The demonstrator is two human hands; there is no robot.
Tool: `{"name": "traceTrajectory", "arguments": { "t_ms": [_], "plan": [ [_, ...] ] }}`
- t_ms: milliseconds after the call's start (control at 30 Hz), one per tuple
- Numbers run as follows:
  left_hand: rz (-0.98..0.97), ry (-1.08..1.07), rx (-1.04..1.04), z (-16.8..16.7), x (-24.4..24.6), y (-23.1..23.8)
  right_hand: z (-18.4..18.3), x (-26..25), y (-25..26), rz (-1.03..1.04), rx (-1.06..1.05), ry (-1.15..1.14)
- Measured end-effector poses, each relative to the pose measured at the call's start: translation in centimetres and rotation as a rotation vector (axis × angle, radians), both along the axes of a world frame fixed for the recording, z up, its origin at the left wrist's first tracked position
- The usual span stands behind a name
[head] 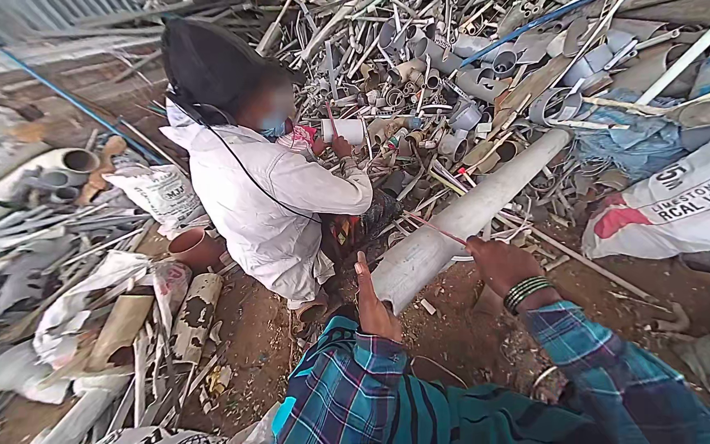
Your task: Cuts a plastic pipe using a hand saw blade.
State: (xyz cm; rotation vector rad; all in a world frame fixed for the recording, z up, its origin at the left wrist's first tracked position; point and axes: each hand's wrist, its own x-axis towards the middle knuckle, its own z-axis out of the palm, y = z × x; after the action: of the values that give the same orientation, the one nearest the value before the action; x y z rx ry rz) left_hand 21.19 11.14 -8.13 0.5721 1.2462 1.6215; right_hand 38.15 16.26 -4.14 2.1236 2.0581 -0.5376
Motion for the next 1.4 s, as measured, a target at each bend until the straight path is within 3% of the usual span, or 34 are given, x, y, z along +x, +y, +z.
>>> {"name": "traceTrajectory", "arguments": {
  "t_ms": [100, 233, 300, 333, 433, 533, 667, 733, 833, 1000, 1100, 1167, 1267, 1333, 1400],
  "plan": [
    [-0.021, -0.019, -0.009, -0.1, -0.3, -0.1, -1.1, 0.2, 0.5, -0.045, 0.013, 0.001],
    [0.048, -0.090, -0.033, -0.3, -0.9, 1.0, -3.4, -4.6, -6.3, 0.282, 0.201, 0.176],
    [0.095, -0.119, -0.052, -0.1, -0.9, 1.3, -5.2, -5.2, -7.6, 0.327, 0.369, 0.206],
    [0.102, -0.118, -0.059, -0.1, -1.0, 1.4, -5.8, -4.6, -6.7, 0.283, 0.394, 0.173],
    [0.067, -0.141, -0.050, -0.6, -1.3, 1.6, -5.1, 0.0, 0.0, -0.079, -0.002, 0.063],
    [0.072, -0.153, -0.061, -0.8, -1.4, 1.7, -6.2, 3.8, 3.4, -0.241, -0.019, 0.074],
    [0.099, -0.158, -0.072, -1.1, -1.6, 2.2, -6.6, -1.5, -2.3, 0.079, 0.079, 0.171],
    [0.131, -0.176, -0.083, -1.3, -1.8, 2.7, -8.6, -3.4, -5.1, 0.237, 0.366, 0.201],
    [0.153, -0.189, -0.085, -1.4, -1.9, 2.8, -11.2, -2.2, -4.1, 0.353, 0.665, 0.194],
    [0.223, -0.190, -0.030, -3.2, -3.6, 4.1, -11.7, -3.5, -3.5, 0.305, 0.505, 0.249],
    [0.087, -0.170, -0.034, -1.4, -2.8, 2.9, -10.9, -4.3, -5.1, 0.265, 0.487, 0.266],
    [-0.058, -0.130, 0.087, -0.6, -2.6, 2.0, -9.6, -3.9, -5.4, 0.223, 0.455, 0.311],
    [-0.405, -0.017, 0.386, -1.0, -3.5, 1.8, -9.8, -2.5, -4.7, 0.229, 0.807, 0.364],
    [-0.501, 0.227, 0.568, -1.2, -3.4, 2.2, -9.0, -1.6, -4.6, 0.210, 0.809, 0.413],
    [-0.423, 0.483, 0.669, -1.5, -2.5, 2.3, -7.3, -0.9, -4.7, 0.124, 0.624, 0.509]
  ]
}}
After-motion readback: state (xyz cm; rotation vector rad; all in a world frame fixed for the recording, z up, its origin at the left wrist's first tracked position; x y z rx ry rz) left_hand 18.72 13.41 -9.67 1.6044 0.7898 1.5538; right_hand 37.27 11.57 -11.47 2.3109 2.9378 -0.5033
